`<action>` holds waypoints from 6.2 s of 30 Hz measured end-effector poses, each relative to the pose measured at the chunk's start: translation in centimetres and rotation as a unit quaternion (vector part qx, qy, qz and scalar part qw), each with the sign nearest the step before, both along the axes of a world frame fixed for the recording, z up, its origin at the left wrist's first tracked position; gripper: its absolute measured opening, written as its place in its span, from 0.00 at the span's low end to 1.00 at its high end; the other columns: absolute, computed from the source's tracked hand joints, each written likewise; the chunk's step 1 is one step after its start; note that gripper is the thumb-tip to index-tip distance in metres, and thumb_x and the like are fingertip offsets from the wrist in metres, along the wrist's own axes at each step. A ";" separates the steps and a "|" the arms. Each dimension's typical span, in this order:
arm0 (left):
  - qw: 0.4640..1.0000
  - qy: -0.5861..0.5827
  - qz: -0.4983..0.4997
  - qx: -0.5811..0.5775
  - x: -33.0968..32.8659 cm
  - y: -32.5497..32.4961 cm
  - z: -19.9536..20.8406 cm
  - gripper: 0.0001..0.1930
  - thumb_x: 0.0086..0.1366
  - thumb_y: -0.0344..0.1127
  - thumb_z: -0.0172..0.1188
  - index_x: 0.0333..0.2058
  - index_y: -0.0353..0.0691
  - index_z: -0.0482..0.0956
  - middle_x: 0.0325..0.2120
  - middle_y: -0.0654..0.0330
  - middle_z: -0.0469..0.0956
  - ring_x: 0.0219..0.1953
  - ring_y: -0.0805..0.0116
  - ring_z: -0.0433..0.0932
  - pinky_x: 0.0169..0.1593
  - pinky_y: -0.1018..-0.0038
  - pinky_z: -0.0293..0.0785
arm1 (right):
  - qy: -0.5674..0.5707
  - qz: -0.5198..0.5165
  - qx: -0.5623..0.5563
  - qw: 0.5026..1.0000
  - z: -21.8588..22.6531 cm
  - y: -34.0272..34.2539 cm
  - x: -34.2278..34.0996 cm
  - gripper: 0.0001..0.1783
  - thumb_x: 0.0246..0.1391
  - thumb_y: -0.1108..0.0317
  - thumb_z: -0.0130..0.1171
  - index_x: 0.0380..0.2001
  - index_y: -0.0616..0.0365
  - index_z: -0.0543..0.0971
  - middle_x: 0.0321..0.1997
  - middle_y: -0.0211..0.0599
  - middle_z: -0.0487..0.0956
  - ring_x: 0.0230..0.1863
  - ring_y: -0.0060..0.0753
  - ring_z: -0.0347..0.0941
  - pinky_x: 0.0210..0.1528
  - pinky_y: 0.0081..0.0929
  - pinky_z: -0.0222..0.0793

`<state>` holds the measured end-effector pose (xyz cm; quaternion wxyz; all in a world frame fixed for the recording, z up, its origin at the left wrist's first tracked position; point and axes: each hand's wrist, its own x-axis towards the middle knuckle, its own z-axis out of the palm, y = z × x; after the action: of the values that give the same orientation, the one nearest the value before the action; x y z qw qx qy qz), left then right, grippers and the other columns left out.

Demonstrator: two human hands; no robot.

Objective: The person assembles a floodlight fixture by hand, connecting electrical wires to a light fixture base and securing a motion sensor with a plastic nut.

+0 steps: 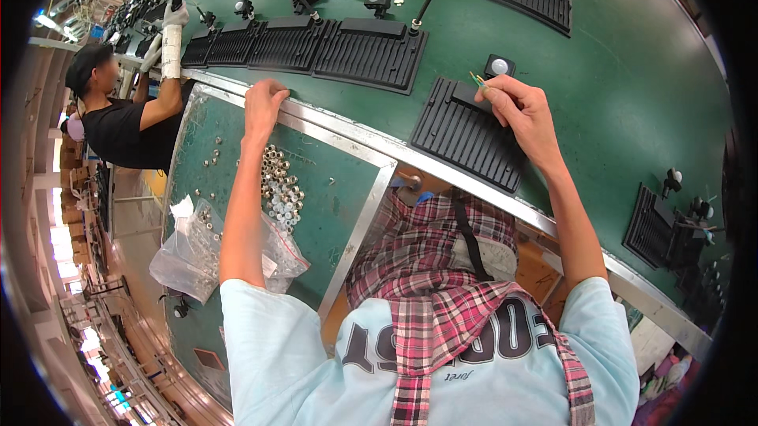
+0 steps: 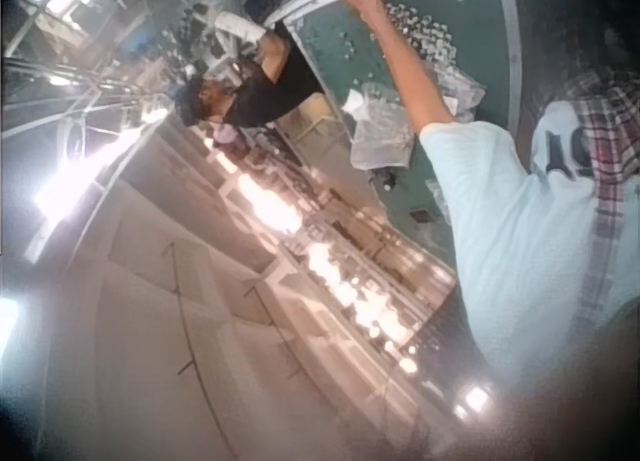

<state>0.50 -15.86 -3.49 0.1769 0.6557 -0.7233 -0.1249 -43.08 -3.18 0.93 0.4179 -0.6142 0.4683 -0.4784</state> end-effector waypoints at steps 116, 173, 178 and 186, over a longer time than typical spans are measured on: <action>0.607 0.740 -0.089 0.274 -22.4 9.0 1.7 0.09 0.67 0.33 0.61 0.42 0.36 0.77 0.41 0.58 0.80 0.43 0.70 0.79 0.54 0.69 0.77 | 0.100 -0.020 -0.125 0.987 -1.2 0.9 1.0 0.07 0.58 0.66 0.58 0.33 0.57 0.82 0.25 0.41 0.80 0.24 0.41 0.76 0.29 0.32 0.70; 0.900 0.039 -0.408 -0.149 -28.3 9.5 -0.2 0.44 0.49 0.45 0.63 0.63 0.28 0.60 0.64 0.48 0.60 0.70 0.53 0.54 0.72 0.55 0.47 | 0.254 -0.246 -0.046 0.934 0.2 7.3 -10.7 0.09 0.58 0.73 0.58 0.41 0.63 0.80 0.38 0.38 0.79 0.37 0.32 0.76 0.44 0.27 0.70; 0.913 0.012 -0.366 -0.179 -24.9 5.6 0.2 0.42 0.44 0.42 0.62 0.61 0.32 0.64 0.62 0.47 0.64 0.66 0.49 0.59 0.68 0.54 0.53 | 0.281 -0.383 -0.078 0.876 -0.2 11.1 -12.0 0.07 0.57 0.77 0.57 0.39 0.63 0.81 0.36 0.40 0.79 0.37 0.35 0.76 0.43 0.28 0.70; 0.940 -0.049 -0.272 -0.202 -17.1 0.5 0.3 0.33 0.51 0.33 0.58 0.59 0.32 0.67 0.63 0.46 0.62 0.65 0.45 0.59 0.68 0.54 0.51 | 0.214 -0.561 -0.118 0.791 -0.2 13.1 -14.4 0.06 0.58 0.76 0.57 0.40 0.64 0.76 0.36 0.40 0.75 0.32 0.33 0.73 0.38 0.28 0.71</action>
<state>-16.62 -15.41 -3.18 0.2293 0.3901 -0.8917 0.0130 -57.46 9.96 0.72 -0.1107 -0.3753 0.7477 -0.5364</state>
